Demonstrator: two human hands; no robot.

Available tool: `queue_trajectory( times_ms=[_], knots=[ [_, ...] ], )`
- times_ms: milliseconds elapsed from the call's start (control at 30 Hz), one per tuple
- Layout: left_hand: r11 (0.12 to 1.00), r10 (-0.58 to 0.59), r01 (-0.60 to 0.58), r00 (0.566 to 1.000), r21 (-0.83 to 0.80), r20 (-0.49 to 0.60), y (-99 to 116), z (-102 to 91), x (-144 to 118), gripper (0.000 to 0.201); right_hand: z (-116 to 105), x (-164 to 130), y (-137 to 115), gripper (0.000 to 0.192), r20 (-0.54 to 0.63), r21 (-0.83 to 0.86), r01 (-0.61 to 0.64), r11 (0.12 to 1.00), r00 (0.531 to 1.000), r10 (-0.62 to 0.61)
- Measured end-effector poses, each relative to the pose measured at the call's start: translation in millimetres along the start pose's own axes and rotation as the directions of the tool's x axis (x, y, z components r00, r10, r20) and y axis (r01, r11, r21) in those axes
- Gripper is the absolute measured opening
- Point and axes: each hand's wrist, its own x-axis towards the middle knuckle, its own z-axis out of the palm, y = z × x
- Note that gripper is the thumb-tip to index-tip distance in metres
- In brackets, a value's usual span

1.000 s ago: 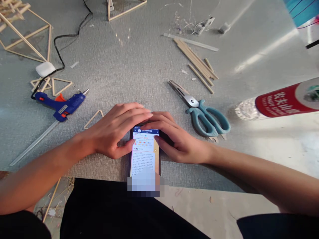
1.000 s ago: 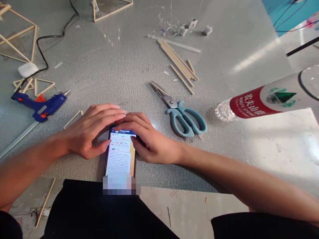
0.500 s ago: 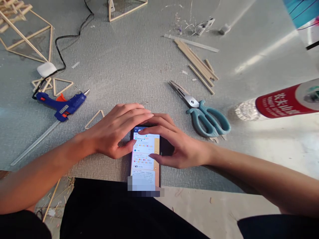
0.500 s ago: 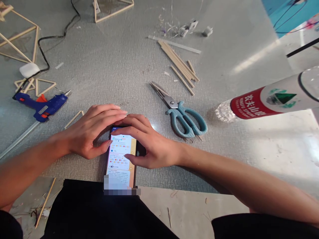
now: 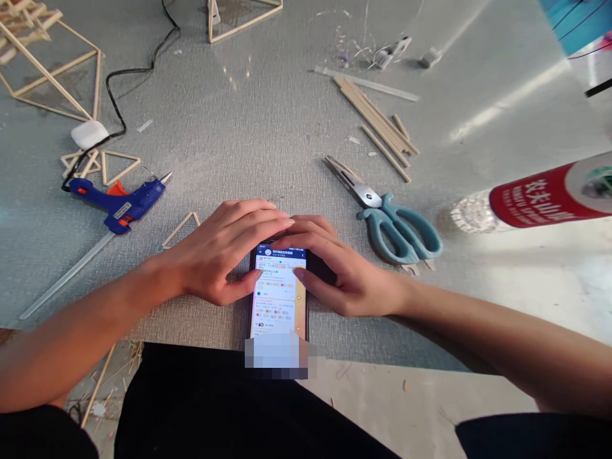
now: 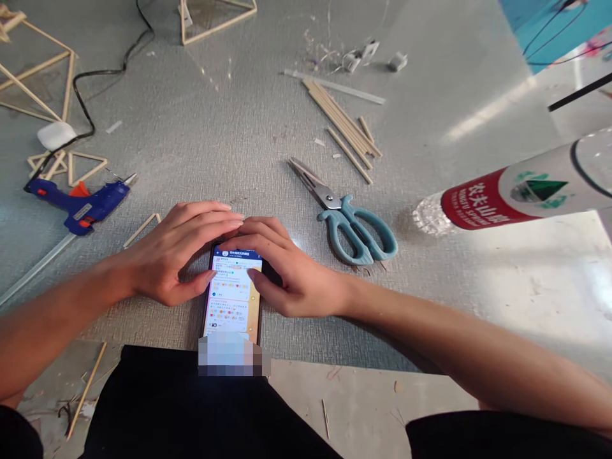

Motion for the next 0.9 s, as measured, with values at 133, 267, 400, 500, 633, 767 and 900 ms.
queue_trajectory(
  times_ms=[133,267,400,500,633,767,900],
  knots=[
    [1.0,-0.004,0.004,1.0,-0.002,-0.002,0.2,0.2,-0.2,0.071,1.9,-1.2,0.0,0.048,0.019,-0.045,0.024,0.999,1.0,-0.024],
    [1.0,0.002,-0.002,1.0,0.0,-0.01,0.4,0.9,0.2,0.07,1.7,-3.4,-1.2,0.062,0.086,-0.052,0.046,0.998,0.995,-0.042],
    [1.0,0.011,-0.011,1.0,0.001,-0.007,-0.1,0.7,0.1,0.068,1.1,-3.7,-1.9,0.063,0.095,-0.054,0.051,0.997,0.994,-0.046],
    [1.0,0.014,-0.014,1.0,0.001,-0.007,-0.6,0.5,-0.3,0.069,0.0,-2.1,-3.1,0.063,0.092,-0.037,0.05,0.998,0.995,-0.046],
    [1.0,0.001,-0.001,1.0,0.003,-0.001,-0.6,0.5,-0.6,0.068,-2.0,0.0,-4.6,0.056,0.077,-0.006,0.029,1.0,0.997,-0.028],
    [1.0,0.004,-0.004,1.0,0.005,-0.002,-0.2,0.4,-0.4,0.068,-2.2,-0.1,-4.0,0.05,0.06,0.001,0.011,1.0,0.998,-0.011],
    [1.0,0.003,-0.003,1.0,0.008,0.001,-0.1,0.2,-0.2,0.067,-1.5,-0.8,-2.9,0.049,0.059,-0.001,0.006,1.0,0.998,-0.006]
  ],
)
